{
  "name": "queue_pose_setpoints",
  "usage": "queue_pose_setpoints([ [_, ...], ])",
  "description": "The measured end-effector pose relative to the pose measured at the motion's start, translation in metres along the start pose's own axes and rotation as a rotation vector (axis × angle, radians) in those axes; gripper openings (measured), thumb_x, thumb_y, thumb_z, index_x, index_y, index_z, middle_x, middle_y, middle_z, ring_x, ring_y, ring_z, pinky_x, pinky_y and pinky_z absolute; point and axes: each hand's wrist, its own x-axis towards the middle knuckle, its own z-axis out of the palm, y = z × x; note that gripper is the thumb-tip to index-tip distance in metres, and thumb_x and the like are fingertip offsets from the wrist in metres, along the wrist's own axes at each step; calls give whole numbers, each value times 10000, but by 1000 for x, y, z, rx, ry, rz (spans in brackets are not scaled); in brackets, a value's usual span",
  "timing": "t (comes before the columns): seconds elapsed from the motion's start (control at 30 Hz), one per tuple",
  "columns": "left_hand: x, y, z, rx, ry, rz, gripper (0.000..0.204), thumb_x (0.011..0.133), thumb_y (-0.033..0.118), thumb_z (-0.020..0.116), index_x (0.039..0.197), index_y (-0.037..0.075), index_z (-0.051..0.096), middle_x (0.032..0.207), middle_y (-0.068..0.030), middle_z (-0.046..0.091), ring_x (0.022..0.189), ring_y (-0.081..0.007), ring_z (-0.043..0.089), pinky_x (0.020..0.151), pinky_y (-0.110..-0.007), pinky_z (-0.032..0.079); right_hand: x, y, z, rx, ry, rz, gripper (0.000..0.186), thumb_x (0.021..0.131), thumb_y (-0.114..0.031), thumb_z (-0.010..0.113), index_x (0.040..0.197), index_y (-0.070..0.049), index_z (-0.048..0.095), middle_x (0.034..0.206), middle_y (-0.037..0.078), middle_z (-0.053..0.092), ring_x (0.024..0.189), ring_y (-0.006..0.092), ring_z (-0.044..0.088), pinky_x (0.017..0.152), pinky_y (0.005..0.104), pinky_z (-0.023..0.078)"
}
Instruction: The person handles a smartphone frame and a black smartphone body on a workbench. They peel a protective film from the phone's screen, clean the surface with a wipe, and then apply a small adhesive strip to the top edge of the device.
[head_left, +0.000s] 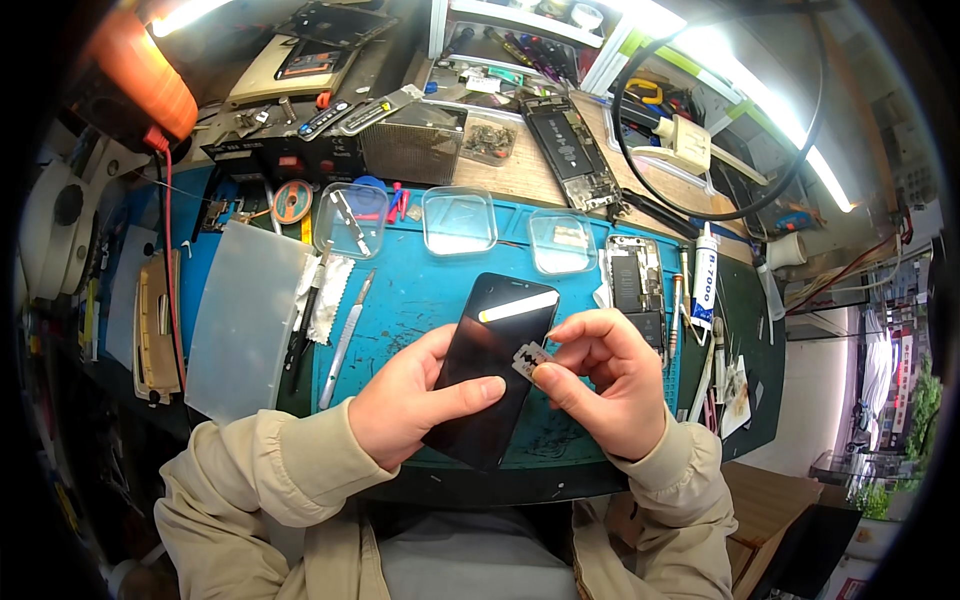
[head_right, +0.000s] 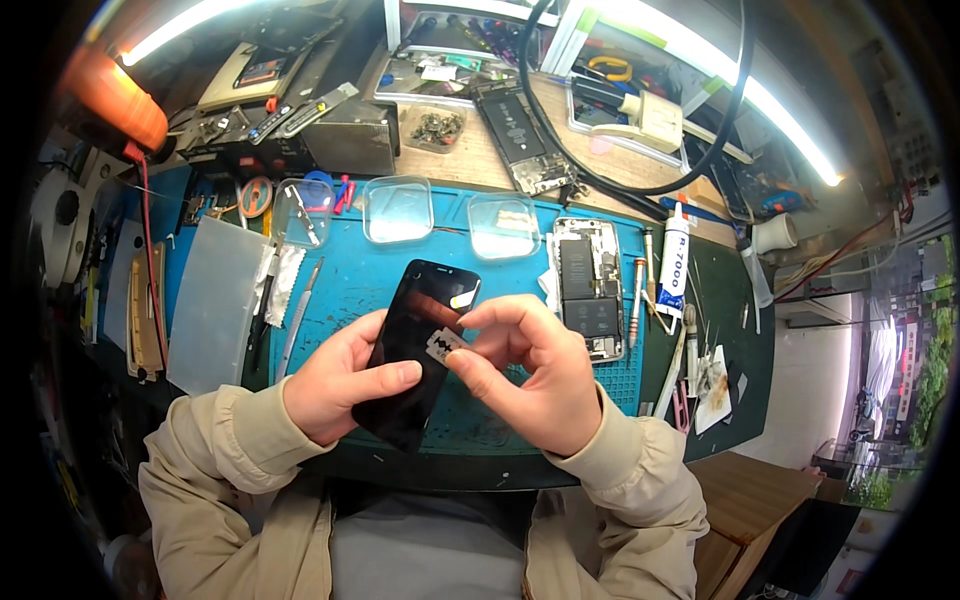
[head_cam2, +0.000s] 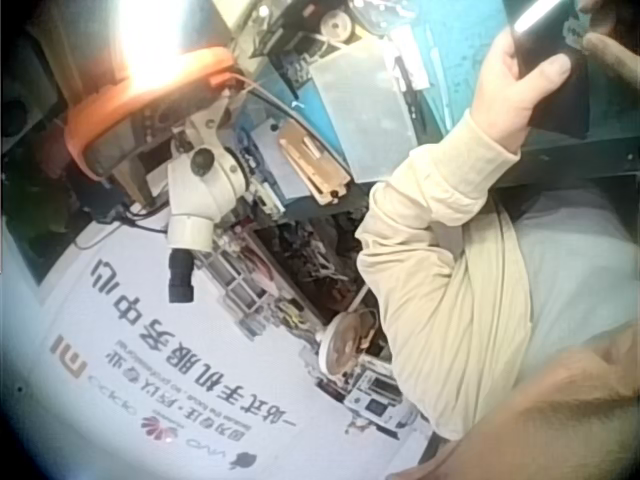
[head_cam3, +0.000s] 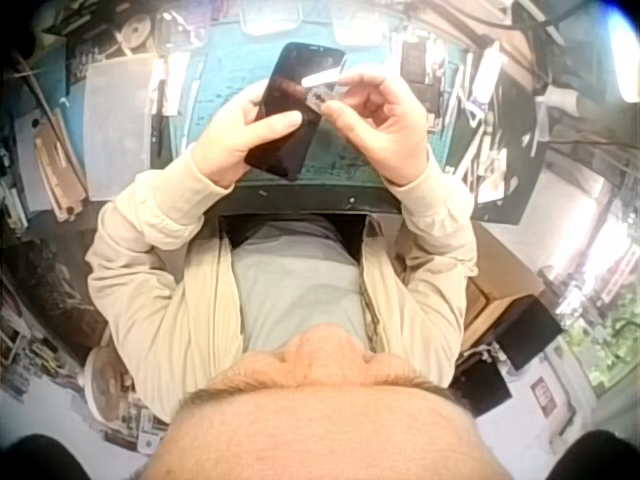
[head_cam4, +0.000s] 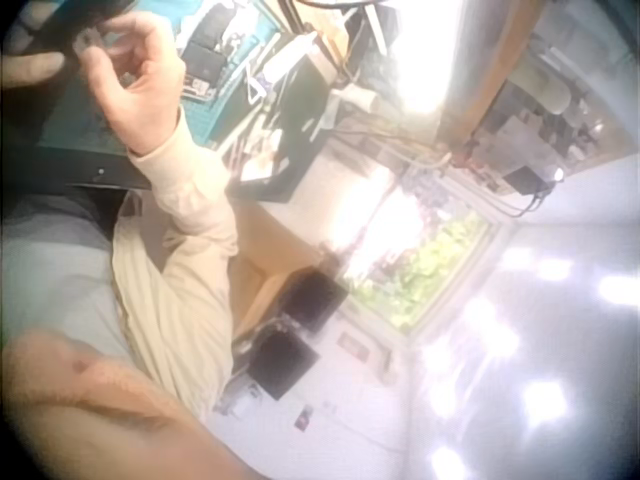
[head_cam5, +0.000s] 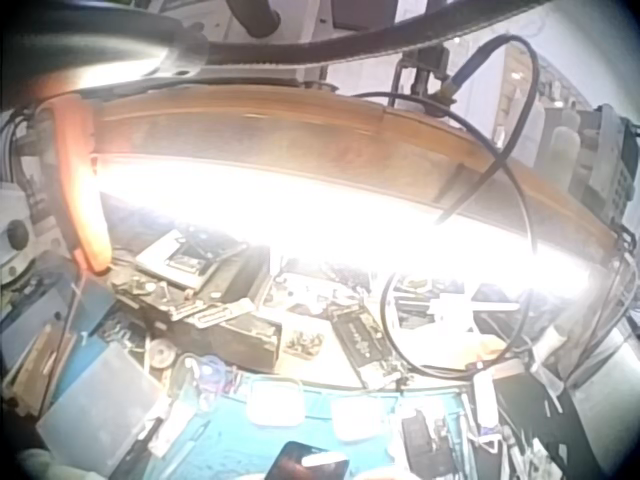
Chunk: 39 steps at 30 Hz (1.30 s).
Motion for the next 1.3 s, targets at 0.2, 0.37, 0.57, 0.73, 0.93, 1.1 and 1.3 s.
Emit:
queue_pose_setpoints([
  [0.2,0,-2,-2,1,2,7,490,925,124,697,1348,31,468,1236,-31,592,1110,-101,573,946,-294,490,-1,-2,1,10,-18,13,307,871,-8,727,1128,-9,558,854,39,695,755,70,663,670,202,516],
  [0.37,-1,0,0,-13,16,6,486,923,124,698,1343,31,472,1236,-33,592,1110,-103,573,948,-291,487,-2,-3,3,-8,-37,11,307,869,2,726,1119,-13,549,853,40,683,741,67,654,651,200,517],
  [0.57,0,0,-1,-22,16,1,470,924,118,695,1331,29,476,1234,-38,594,1105,-107,579,948,-293,489,-1,-3,4,-28,-57,-12,302,868,17,722,1100,-22,534,843,41,661,701,65,640,608,190,509],
  [0.73,-1,-1,-1,-22,26,3,448,926,117,692,1314,33,484,1203,-34,604,1086,-105,585,933,-296,496,-2,-3,5,-40,-78,-14,295,869,20,718,1094,-24,533,852,44,657,712,67,644,611,194,512],
  [0.93,1,-3,-3,-14,26,11,406,932,129,687,1280,41,498,1178,-31,609,1063,-102,591,911,-297,506,-4,-3,5,-40,-101,-8,297,867,24,720,1085,-21,524,899,47,643,731,71,647,618,197,523],
  [1.1,1,-2,-2,-20,27,20,373,935,134,685,1249,41,507,1157,-33,615,1047,-100,596,899,-293,511,-6,-1,7,-8,-79,-13,274,865,-6,737,1070,6,554,835,36,674,751,72,668,649,210,527],
  [1.3,2,-4,-4,-24,34,30,338,939,139,682,1213,36,513,1123,-40,619,1012,-100,607,876,-290,520,-7,-1,7,-11,-106,-7,276,864,10,732,1061,-3,540,875,42,655,760,72,660,647,208,529],
])
